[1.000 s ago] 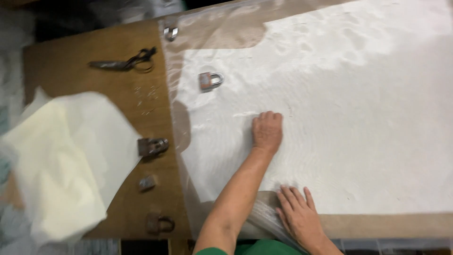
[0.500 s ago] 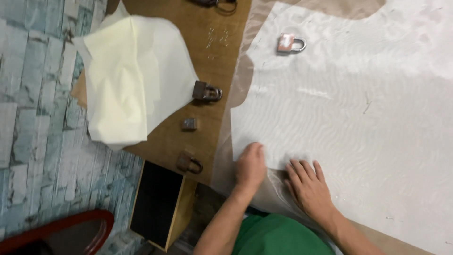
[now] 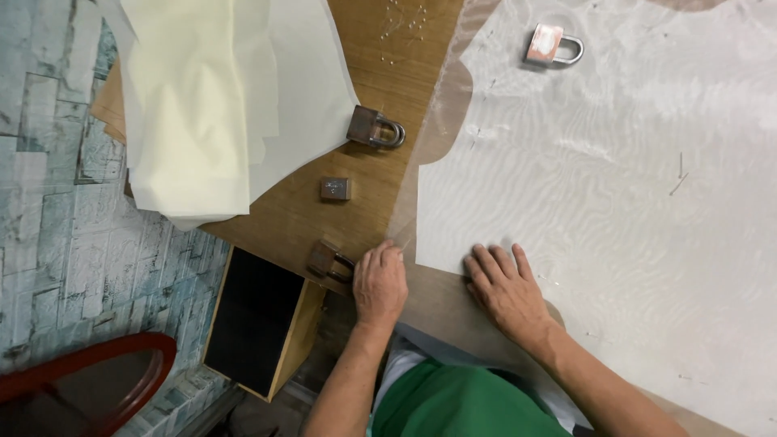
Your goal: The person pins a white fabric pattern onto a larger sheet of material on a wooden table. They use small metal pins to secure the pattern in place, working along the edges and corners while occasionally adjusting the fabric and removing small weights.
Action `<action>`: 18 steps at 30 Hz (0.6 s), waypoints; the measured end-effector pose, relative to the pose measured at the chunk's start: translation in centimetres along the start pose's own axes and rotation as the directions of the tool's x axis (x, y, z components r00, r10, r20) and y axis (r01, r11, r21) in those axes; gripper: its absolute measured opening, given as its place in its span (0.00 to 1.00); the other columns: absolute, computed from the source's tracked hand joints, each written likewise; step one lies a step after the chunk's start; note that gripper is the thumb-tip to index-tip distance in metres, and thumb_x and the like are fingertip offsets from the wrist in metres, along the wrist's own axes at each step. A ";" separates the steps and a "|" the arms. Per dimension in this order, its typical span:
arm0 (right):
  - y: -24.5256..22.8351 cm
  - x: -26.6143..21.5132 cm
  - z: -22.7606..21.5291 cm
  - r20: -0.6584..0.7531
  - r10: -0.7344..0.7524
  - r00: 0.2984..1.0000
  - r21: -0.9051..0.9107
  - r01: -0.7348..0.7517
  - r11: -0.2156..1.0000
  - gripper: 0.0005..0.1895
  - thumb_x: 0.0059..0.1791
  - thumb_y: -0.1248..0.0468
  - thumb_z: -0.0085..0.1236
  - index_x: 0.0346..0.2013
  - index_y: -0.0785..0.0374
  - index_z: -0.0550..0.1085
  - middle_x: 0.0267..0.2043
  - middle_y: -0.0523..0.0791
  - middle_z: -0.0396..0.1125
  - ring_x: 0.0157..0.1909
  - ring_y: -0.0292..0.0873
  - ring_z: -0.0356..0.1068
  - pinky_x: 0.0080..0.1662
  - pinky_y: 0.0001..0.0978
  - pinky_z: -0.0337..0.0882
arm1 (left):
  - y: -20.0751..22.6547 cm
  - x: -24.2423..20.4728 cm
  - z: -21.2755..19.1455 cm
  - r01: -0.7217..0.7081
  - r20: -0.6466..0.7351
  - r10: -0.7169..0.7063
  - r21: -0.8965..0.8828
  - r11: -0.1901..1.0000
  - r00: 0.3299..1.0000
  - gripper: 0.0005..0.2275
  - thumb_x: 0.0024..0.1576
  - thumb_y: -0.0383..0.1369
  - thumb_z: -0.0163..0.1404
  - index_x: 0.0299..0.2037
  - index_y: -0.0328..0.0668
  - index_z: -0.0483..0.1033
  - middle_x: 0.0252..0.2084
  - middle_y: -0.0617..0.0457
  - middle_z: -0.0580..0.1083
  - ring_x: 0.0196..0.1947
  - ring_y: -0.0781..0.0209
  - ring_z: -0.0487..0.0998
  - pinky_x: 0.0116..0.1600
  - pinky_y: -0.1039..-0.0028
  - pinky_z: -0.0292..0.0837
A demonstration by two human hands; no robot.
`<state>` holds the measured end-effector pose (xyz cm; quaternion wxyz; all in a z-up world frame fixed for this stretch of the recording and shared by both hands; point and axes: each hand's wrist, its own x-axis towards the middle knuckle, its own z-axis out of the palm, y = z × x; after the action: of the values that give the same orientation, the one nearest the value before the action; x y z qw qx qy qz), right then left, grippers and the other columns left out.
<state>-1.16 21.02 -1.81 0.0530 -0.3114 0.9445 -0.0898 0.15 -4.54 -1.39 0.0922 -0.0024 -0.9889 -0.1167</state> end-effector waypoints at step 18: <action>-4.0 3.2 2.4 0.074 0.026 0.997 -0.048 -0.022 0.999 0.27 0.55 0.48 0.43 0.69 0.48 0.61 0.67 0.48 0.58 0.69 0.53 0.57 0.74 0.63 0.44 | 4.6 1.2 -1.9 0.459 0.546 -0.346 -0.081 0.885 0.763 0.10 0.64 0.44 0.43 0.44 0.53 0.75 0.31 0.42 0.79 0.34 0.39 0.83 0.38 0.50 0.77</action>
<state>-1.00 15.62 -3.48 0.0820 -0.3043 0.9474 -0.0553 -0.51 -0.49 1.75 -0.2047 0.1699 -0.9356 -0.2323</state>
